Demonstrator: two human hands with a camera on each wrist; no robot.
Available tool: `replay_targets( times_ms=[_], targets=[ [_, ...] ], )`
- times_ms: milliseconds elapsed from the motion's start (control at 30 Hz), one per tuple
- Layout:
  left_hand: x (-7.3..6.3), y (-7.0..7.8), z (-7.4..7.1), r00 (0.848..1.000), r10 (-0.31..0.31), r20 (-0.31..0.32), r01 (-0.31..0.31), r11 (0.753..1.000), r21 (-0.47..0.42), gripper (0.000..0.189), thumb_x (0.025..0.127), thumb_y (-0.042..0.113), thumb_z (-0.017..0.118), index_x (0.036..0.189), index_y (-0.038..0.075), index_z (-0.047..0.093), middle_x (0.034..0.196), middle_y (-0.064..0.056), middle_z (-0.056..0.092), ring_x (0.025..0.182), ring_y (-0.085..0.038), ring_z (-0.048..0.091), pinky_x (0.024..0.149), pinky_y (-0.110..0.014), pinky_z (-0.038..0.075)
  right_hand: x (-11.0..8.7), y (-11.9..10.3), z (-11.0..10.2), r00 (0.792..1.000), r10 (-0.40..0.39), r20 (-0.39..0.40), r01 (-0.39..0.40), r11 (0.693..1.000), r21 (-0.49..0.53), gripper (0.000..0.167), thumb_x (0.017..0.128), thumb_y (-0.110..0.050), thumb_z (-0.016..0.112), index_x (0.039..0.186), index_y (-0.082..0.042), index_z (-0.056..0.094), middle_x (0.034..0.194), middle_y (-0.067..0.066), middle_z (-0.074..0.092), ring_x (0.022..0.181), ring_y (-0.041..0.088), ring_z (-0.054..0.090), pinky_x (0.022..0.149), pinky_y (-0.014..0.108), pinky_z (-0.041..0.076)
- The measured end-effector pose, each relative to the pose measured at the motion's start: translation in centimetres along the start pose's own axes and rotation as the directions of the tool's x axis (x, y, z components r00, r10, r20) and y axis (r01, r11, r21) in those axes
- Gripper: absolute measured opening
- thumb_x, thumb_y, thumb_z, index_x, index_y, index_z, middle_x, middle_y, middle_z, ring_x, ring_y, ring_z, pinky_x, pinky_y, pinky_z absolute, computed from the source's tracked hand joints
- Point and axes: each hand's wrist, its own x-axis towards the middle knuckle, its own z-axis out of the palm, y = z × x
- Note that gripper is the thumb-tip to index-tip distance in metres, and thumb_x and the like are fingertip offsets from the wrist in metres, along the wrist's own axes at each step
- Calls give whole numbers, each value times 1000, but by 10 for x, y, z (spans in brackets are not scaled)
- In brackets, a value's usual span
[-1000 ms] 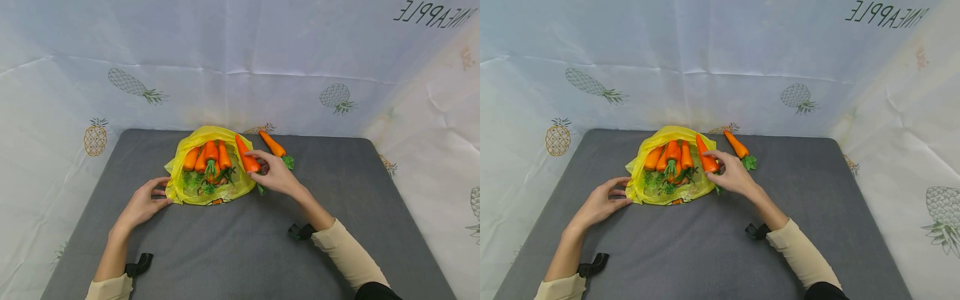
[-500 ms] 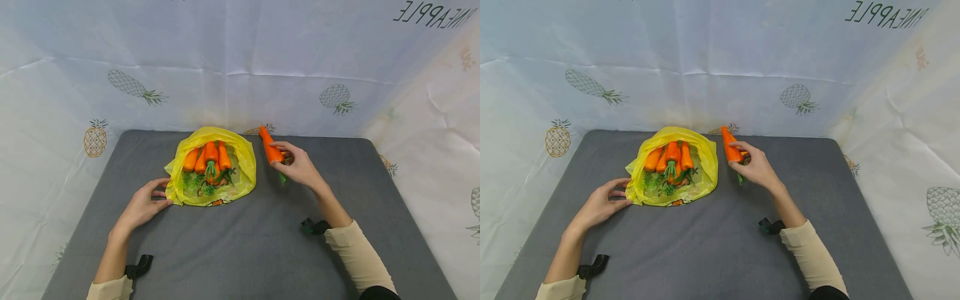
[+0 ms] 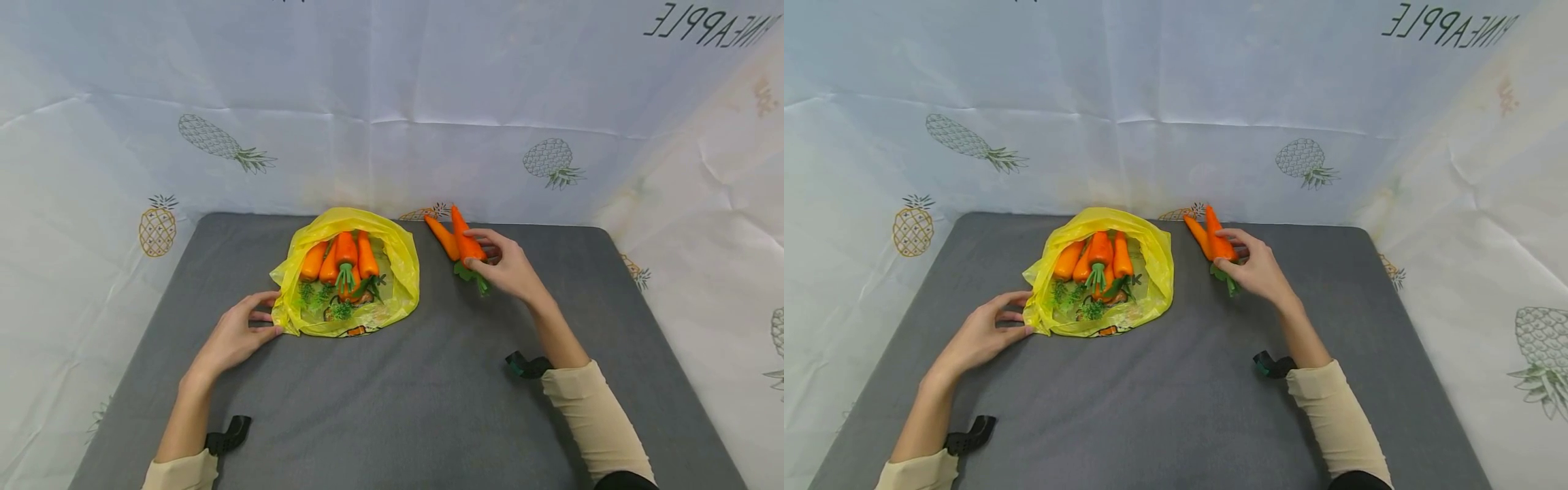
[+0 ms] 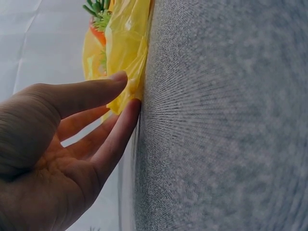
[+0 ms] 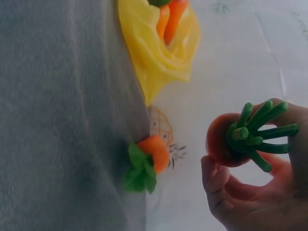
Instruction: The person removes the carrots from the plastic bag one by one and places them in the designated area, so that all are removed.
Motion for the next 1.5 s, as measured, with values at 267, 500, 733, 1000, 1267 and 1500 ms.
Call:
replay_targets(
  times_ms=[267,500,733,1000,1267,1500],
  targets=[
    [0,0,0,1000,-1,1,1,1000,2,65,96,8,83,155,1,55,143,-28,61,116,-42,74,89,-47,67,3,21,-7,999,39,17,-39,999,5,52,104,-17,73,154,-12,59,150,27,63,119,46,72,99,61,61],
    [0,0,1,1000,-4,0,4,1000,3,65,96,9,82,155,1,55,144,-27,61,116,-42,74,89,-46,67,9,36,-10,996,80,47,-81,997,11,53,105,-18,72,155,-9,58,155,29,58,125,51,69,105,67,58],
    [0,0,1,1000,-7,2,7,1000,1,66,96,9,83,155,2,55,145,-27,61,116,-43,75,83,-31,66,10,51,-11,991,117,67,-120,992,41,53,106,-18,71,156,-8,56,162,29,52,141,53,59,112,69,53],
    [1,1,0,1000,-6,10,6,1000,0,66,97,9,82,156,2,54,145,-28,61,118,-44,74,85,-38,67,9,63,-9,989,126,81,-130,991,36,54,106,-19,70,157,-7,55,161,31,51,142,54,57,112,69,52],
    [1,2,0,1000,-29,12,28,1000,11,66,97,10,82,156,3,54,146,-27,60,119,-43,74,91,-52,65,14,66,-6,987,124,99,-127,992,21,54,106,-17,69,157,-7,55,164,29,49,143,53,57,110,68,54],
    [1,3,0,999,-34,16,34,999,7,66,98,10,82,157,3,54,146,-27,60,119,-43,73,92,-52,65,15,70,-2,989,107,97,-109,994,12,54,106,-15,69,157,-5,54,163,30,50,145,52,55,113,68,52]
  ],
)
